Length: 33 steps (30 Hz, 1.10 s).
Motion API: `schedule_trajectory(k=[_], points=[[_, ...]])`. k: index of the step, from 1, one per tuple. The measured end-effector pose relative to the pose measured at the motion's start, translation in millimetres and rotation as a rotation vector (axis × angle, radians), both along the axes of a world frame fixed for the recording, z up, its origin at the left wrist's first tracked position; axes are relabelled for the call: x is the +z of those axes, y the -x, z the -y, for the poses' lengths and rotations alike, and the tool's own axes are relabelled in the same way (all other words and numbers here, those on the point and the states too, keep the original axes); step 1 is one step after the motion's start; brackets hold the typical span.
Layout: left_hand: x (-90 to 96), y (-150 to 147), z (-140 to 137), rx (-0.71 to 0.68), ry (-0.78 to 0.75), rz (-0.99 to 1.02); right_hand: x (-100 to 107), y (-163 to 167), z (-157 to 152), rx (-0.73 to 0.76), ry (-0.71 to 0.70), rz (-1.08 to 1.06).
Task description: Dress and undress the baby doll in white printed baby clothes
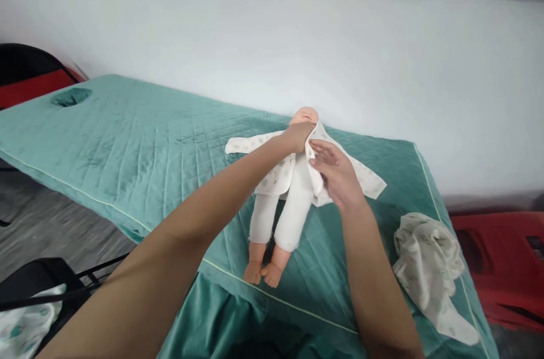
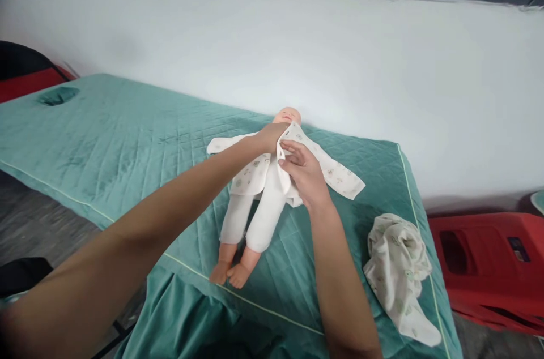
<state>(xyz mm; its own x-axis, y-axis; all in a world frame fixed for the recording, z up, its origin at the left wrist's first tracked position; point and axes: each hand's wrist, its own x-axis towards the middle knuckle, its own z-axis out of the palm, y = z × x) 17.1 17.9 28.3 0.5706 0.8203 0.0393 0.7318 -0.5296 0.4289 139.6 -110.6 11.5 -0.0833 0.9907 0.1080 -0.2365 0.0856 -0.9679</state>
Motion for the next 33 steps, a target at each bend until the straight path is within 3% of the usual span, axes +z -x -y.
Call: schedule_trajectory(k=[3, 8, 17, 22, 26, 29, 33], points=[[7.9, 21.9, 6.8, 0.061, -0.012, 0.180, -4.1, 8.3, 1.3, 0.033, 0.004, 0.181], [3.3, 34.4, 20.3, 0.107, 0.166, 0.357, -5.7, 17.6, 4.0, 0.026, -0.082, 0.435], [1.4, 38.6, 19.1, 0.048, 0.295, 0.415, -11.7, 19.5, 2.6, -0.045, -0.126, 0.469], [-24.6, 27.3, 7.1, 0.215, 0.068, 0.619, -17.3, 18.1, 1.4, -0.101, -0.124, 0.448], [-37.7, 28.1, 4.3, 0.302, -0.030, 0.718, -21.8, 18.6, 0.3, -0.232, -0.230, 0.359], [-44.2, 43.8, 21.8, 0.288, -0.128, 0.699, -25.0, 16.6, -2.0, -0.311, -0.344, 0.367], [-69.3, 80.0, 72.4, 0.328, -0.262, 0.703, -30.6, 11.7, -6.6, -0.346, -0.433, 0.474]])
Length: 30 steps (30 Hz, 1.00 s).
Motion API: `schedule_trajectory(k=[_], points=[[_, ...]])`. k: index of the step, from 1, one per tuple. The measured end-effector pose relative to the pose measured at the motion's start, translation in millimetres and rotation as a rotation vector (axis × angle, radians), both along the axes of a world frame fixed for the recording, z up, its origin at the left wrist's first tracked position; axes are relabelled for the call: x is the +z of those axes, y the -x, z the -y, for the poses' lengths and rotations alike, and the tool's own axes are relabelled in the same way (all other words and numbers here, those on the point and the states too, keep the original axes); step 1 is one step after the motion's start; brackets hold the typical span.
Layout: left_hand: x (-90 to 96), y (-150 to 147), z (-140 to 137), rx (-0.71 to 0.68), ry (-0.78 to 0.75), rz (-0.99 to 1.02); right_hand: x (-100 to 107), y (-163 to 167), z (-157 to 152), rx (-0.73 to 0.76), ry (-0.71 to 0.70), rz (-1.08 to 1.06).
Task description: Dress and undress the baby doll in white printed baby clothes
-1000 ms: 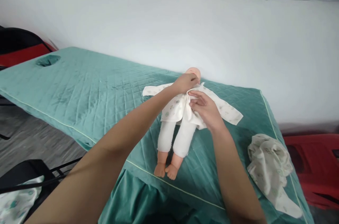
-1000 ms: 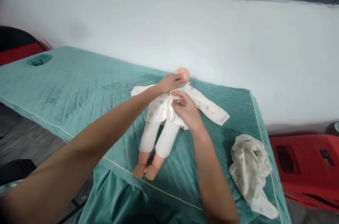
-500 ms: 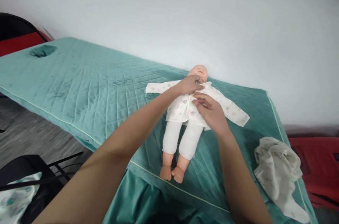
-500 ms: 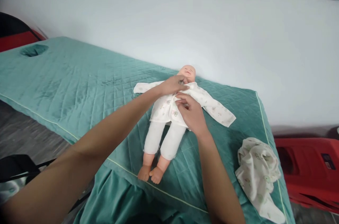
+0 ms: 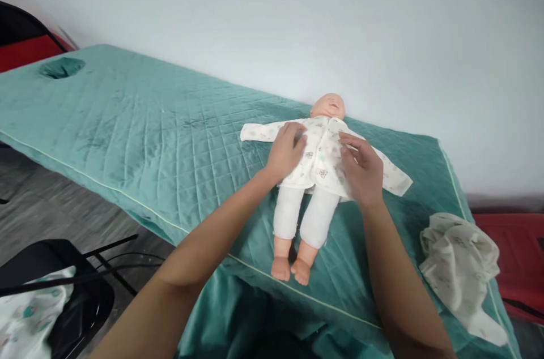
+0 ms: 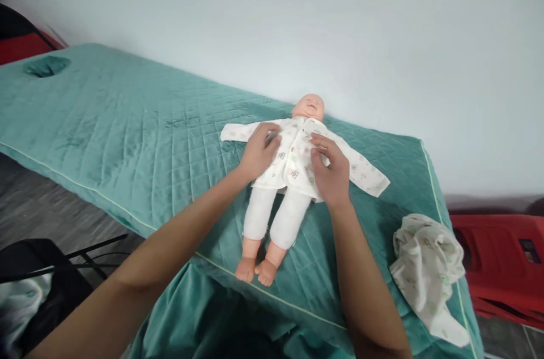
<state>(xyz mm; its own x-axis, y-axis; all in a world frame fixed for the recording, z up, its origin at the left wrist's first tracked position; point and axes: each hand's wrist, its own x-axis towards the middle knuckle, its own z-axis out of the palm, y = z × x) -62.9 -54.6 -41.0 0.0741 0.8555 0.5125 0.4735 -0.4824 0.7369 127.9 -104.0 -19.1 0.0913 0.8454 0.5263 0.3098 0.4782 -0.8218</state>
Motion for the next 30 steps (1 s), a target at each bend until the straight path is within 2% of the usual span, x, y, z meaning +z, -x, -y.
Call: schedule_trajectory(k=[3, 5, 10, 13, 16, 19, 24, 30], points=[[-25.9, 28.5, 41.7, 0.077, 0.060, 0.044, -7.2, -3.8, 1.9, -0.046, -0.006, 0.080], [-38.0, 43.8, 64.2, 0.079, 0.137, 0.024, -15.1, -7.8, 10.2, -0.096, 0.003, 0.070], [-42.9, 61.9, 96.6, -0.020, 0.185, -0.250, -46.5, -25.5, 57.5, -0.211, 0.130, -0.046], [-41.5, 62.4, 103.6, -0.037, 0.170, -0.403, -62.4, -33.6, 88.0, -0.198, 0.248, -0.008], [-41.8, 60.8, 104.6, -0.020, 0.166, -0.480, -66.8, -33.0, 103.2, -0.220, 0.286, 0.130], [-41.6, 58.0, 102.2, 0.000, 0.161, -0.537, -63.3, -26.5, 101.9, -0.272, 0.306, 0.260], [-39.7, 48.3, 96.1, 0.008, 0.115, -0.579, -58.3, -15.9, 91.5, -0.372, 0.300, 0.344], [-41.4, 50.8, 98.4, 0.042, 0.092, -0.483, -59.8, -16.8, 96.8, -0.427, 0.304, 0.370]])
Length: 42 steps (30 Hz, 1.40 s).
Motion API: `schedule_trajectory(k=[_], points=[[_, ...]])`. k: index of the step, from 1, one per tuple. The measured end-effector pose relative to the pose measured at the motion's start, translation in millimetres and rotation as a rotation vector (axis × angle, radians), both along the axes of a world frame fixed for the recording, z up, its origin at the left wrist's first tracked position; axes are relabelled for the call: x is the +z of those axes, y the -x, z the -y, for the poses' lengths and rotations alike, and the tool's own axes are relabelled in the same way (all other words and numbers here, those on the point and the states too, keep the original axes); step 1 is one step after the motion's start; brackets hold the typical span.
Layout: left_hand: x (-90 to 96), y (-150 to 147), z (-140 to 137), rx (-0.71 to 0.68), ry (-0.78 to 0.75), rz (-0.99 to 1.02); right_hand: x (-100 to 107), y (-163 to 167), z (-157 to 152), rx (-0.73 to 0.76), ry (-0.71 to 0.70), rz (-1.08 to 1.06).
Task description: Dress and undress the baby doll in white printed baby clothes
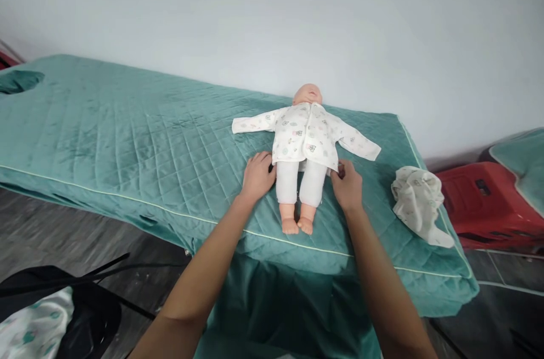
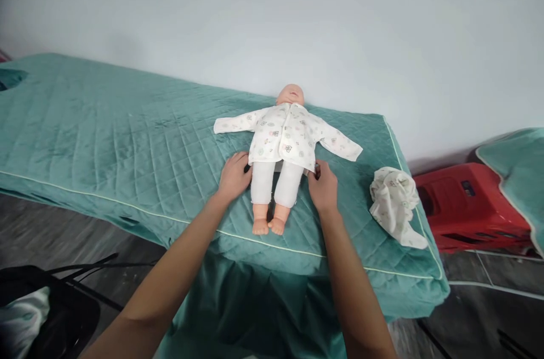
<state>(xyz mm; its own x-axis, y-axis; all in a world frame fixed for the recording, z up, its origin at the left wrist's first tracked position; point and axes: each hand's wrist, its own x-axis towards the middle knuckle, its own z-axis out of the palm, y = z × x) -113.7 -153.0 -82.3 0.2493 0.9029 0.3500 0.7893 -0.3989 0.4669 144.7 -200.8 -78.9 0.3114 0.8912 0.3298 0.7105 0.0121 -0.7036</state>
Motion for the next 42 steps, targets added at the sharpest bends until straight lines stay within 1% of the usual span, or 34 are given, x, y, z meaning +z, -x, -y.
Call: schedule_trajectory(k=[4, 9, 11, 13, 15, 18, 20, 21, 22, 25, 27, 29, 31, 32, 34, 36, 39, 42], points=[[-3.8, 9.0, 5.0, 0.012, -0.010, 0.132, -1.9, -4.2, 6.9, -0.070, 0.016, 0.013], [-5.0, 7.6, 7.6, 0.081, -0.006, 0.073, -2.6, -4.2, 11.2, -0.116, 0.090, 0.072], [-4.2, 5.6, 7.6, 0.088, -0.012, 0.086, -3.1, -3.5, 11.0, -0.112, 0.063, 0.110], [-3.3, 4.5, 7.8, 0.092, -0.013, 0.122, -3.9, -2.9, 10.2, -0.053, -0.019, 0.149], [-2.5, 4.4, 8.2, 0.090, -0.008, 0.171, -5.0, -2.5, 9.2, 0.044, -0.099, 0.178], [-2.0, 5.4, 9.1, 0.084, 0.006, 0.238, -7.2, -3.0, 8.0, 0.160, -0.146, 0.150], [-2.2, 6.1, 9.9, 0.081, 0.011, 0.281, -9.0, -5.4, 7.5, 0.188, -0.146, 0.022], [-2.3, 6.4, 10.2, 0.072, 0.010, 0.303, -10.0, -7.6, 7.3, 0.185, -0.145, -0.092], [-2.6, 6.7, 10.5, 0.058, 0.006, 0.327, -10.8, -10.5, 6.9, 0.173, -0.151, -0.239], [-3.5, 6.9, 10.7, 0.012, -0.011, 0.374, -11.5, -21.9, 2.6, 0.116, -0.183, -0.766], [-4.2, 6.8, 9.9, -0.001, -0.016, 0.374, -9.4, -29.3, -5.9, 0.115, -0.144, -1.058], [-4.7, 6.6, 8.5, -0.004, -0.016, 0.365, -5.2, -35.0, -21.2, 0.147, -0.053, -1.224], [-5.2, 6.7, 6.9, 0.002, -0.013, 0.363, 0.2, -39.2, -43.2, 0.162, 0.029, -1.322], [-5.5, 6.9, 6.3, 0.008, -0.011, 0.364, 3.0, -41.4, -55.8, 0.139, 0.054, -1.360], [-6.4, 7.5, 5.4, 0.018, -0.003, 0.370, 7.9, -47.3, -80.9, 0.033, 0.051, -1.412], [-7.7, 8.2, 5.0, 0.027, 0.008, 0.379, 11.1, -55.8, -100.4, -0.069, 0.010, -1.415], [-9.3, 8.9, 4.7, 0.036, 0.021, 0.380, 11.1, -72.6, -110.5, -0.119, -0.057, -1.389], [-8.8, 8.8, 4.3, 0.041, 0.029, 0.367, 6.8, -89.3, -101.6, -0.076, -0.098, -1.370]])
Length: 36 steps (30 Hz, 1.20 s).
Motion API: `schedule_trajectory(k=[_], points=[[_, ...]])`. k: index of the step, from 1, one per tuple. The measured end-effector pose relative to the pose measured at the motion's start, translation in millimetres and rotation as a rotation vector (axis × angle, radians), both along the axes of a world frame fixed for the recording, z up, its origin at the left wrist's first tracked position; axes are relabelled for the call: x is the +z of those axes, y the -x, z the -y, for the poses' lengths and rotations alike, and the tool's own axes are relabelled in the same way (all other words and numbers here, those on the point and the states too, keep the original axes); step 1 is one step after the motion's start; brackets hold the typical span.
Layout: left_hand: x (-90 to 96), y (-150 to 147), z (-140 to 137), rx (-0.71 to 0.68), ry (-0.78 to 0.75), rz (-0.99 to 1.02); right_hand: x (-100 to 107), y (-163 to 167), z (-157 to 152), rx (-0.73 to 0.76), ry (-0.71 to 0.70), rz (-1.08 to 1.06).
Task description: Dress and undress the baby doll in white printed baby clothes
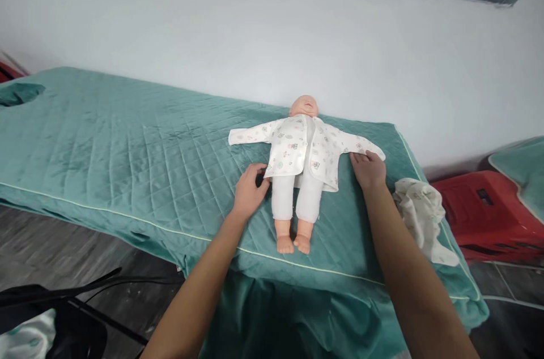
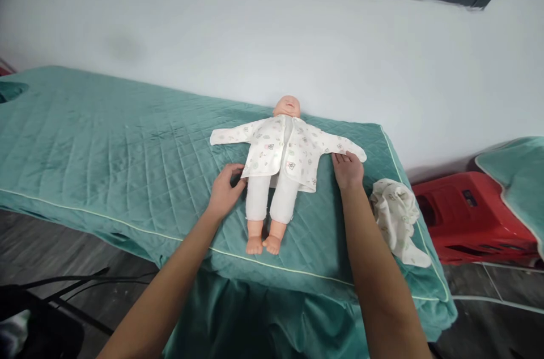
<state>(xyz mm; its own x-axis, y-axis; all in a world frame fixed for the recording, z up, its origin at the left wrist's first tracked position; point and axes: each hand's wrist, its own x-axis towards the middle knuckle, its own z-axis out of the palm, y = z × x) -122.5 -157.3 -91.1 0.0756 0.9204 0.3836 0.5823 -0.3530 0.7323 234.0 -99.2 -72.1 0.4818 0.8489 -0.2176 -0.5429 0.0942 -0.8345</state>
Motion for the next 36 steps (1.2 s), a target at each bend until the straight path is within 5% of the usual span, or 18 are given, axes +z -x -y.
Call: schedule_trajectory(k=[8, 16, 18, 23, 27, 32, 36], points=[[2.8, 0.0, -0.2, 0.012, 0.036, 0.070, -9.3, -23.4, 8.4, -0.194, -0.095, -0.029], [-0.8, -0.1, -1.2, 0.005, 0.015, 0.089, -14.1, -18.4, 12.7, -0.539, -0.187, 0.610], [-2.7, -0.2, -1.4, 0.000, -0.035, 0.092, -10.4, 2.8, 22.3, -0.449, -0.253, 0.842], [-3.9, -0.8, -2.8, -0.024, -0.209, 0.110, 3.9, 71.7, 57.5, 0.060, -0.440, 1.230], [4.7, -10.7, -5.4, -0.050, -0.313, 0.094, 6.4, 96.5, 77.6, 0.242, -0.523, 1.436], [15.5, -33.1, -15.6, -0.057, -0.307, 0.137, -0.3, 98.0, 82.6, 0.072, -0.457, 1.554], [11.8, -37.3, -32.1, 0.087, -0.068, 0.506, -2.5, 100.9, 82.3, -0.034, -0.438, 1.595]])
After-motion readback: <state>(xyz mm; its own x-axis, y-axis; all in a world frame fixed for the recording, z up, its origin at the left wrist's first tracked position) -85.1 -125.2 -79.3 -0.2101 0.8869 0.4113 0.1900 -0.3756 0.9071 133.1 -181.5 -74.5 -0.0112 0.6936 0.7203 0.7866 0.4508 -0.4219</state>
